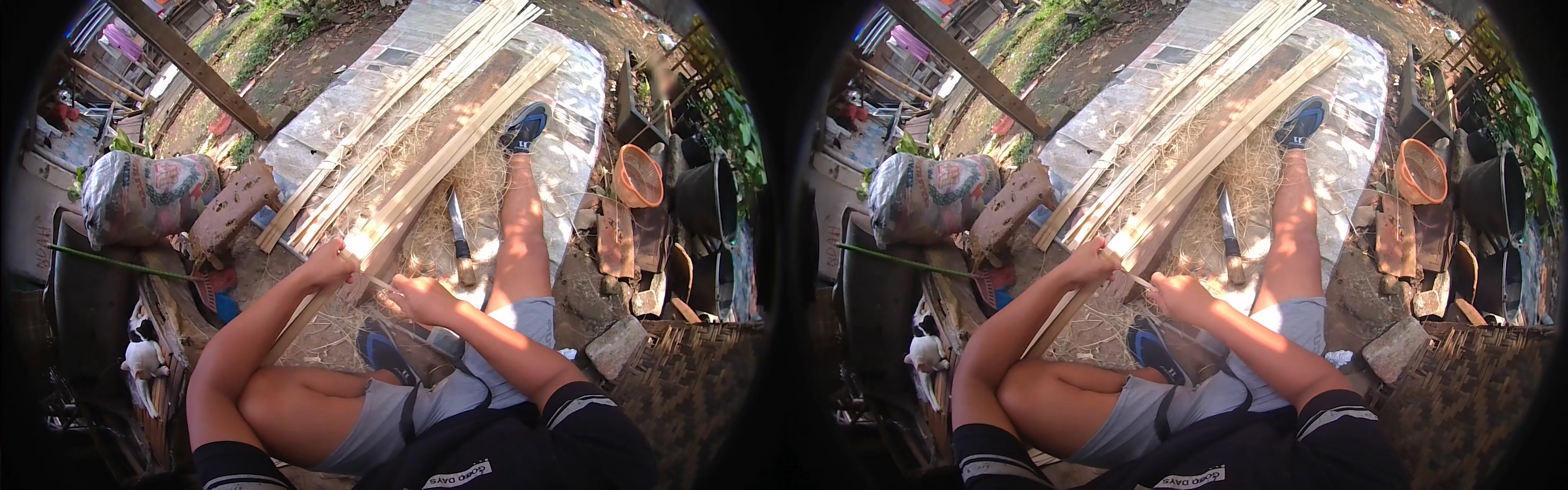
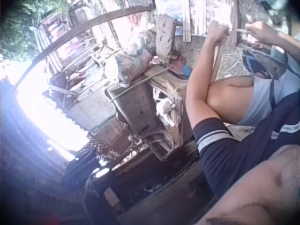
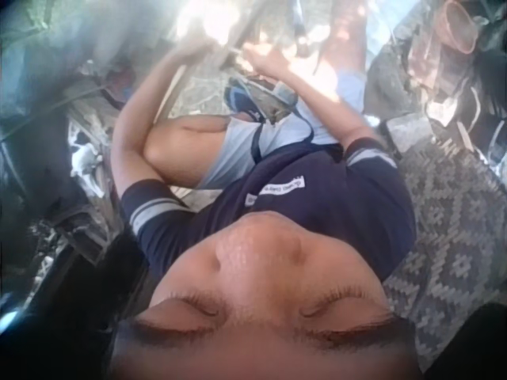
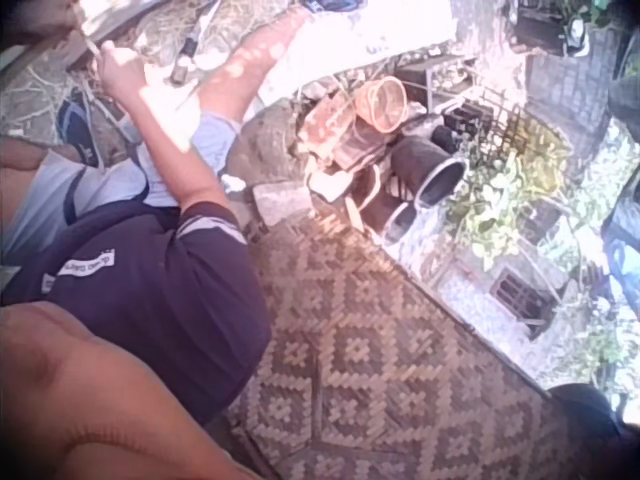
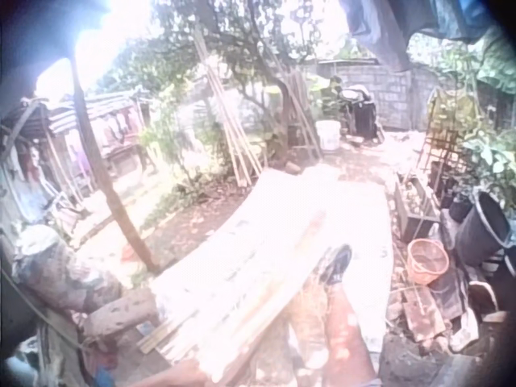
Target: The person sits on the ground and uses a knife to split long bamboo strips into thinner pieces. They repeatedly cut, separate, and stack the strips on a tarp-covered surface.
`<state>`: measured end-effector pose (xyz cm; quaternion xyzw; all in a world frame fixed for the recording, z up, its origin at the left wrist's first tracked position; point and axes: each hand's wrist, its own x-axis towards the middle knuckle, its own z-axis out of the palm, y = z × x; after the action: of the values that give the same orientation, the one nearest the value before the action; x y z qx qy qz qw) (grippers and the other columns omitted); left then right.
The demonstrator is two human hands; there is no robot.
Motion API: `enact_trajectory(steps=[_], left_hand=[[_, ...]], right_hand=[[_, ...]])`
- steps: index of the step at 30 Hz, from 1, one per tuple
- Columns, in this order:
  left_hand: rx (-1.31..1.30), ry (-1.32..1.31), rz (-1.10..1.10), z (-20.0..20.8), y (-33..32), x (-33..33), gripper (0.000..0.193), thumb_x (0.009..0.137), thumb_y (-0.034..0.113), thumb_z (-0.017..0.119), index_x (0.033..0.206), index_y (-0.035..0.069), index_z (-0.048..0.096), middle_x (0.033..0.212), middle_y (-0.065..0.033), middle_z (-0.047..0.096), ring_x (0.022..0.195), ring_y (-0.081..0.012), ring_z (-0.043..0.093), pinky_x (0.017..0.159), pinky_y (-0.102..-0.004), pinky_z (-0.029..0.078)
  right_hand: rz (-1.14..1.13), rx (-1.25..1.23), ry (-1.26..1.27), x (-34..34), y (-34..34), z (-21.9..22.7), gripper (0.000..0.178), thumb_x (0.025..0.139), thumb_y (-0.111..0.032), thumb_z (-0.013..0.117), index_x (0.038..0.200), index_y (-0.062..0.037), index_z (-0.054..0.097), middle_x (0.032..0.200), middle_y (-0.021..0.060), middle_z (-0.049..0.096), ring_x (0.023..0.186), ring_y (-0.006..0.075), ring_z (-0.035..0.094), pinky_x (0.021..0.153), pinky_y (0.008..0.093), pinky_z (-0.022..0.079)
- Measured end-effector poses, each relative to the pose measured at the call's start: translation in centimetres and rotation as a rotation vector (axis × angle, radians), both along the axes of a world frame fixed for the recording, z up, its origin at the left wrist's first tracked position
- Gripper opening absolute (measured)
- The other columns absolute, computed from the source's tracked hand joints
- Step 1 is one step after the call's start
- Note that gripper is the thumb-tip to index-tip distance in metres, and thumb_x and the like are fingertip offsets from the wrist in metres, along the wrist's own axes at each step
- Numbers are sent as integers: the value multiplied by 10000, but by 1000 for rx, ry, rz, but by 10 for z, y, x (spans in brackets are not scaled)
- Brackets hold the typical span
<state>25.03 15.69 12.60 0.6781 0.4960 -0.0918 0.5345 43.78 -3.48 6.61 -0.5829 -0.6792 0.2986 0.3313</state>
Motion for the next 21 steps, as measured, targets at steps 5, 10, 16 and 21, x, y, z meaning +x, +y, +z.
enact_trajectory(steps=[5, 10, 16, 21], left_hand=[[-46, 8, 26, 3, -12, 4, 549, 878, 115, 743, 1311, -81, 467, 925, -134, 695, 719, -165, 705, 604, -322, 538], [-75, -8, 7, -3, -5, 1, 534, 888, 126, 745, 1308, -57, 470, 945, -119, 687, 716, -164, 698, 604, -316, 537], [-106, -18, 15, -4, -8, 4, 498, 890, 112, 737, 1286, -46, 480, 934, -107, 676, 711, -160, 692, 593, -312, 535], [-82, 1, 38, -9, -6, 3, 524, 885, 109, 740, 1307, -50, 474, 947, -124, 681, 712, -164, 692, 590, -311, 539]], right_hand=[[234, -169, 84, 17, 6, 19, 221, 1010, -251, 599, 1017, -34, 560, 762, 208, 659, 754, 438, 671, 680, 530, 529], [56, 210, 221, 29, 26, -6, 168, 1038, -210, 554, 1036, -45, 585, 847, 190, 677, 782, 420, 668, 695, 503, 536], [-277, 106, 216, 5, 27, -39, 175, 1036, -200, 548, 1076, -36, 592, 904, 217, 687, 847, 437, 672, 715, 520, 528], [-150, -270, 232, -21, 12, -44, 240, 1040, -253, 515, 1031, -37, 619, 871, 243, 681, 852, 449, 670, 752, 544, 518]])
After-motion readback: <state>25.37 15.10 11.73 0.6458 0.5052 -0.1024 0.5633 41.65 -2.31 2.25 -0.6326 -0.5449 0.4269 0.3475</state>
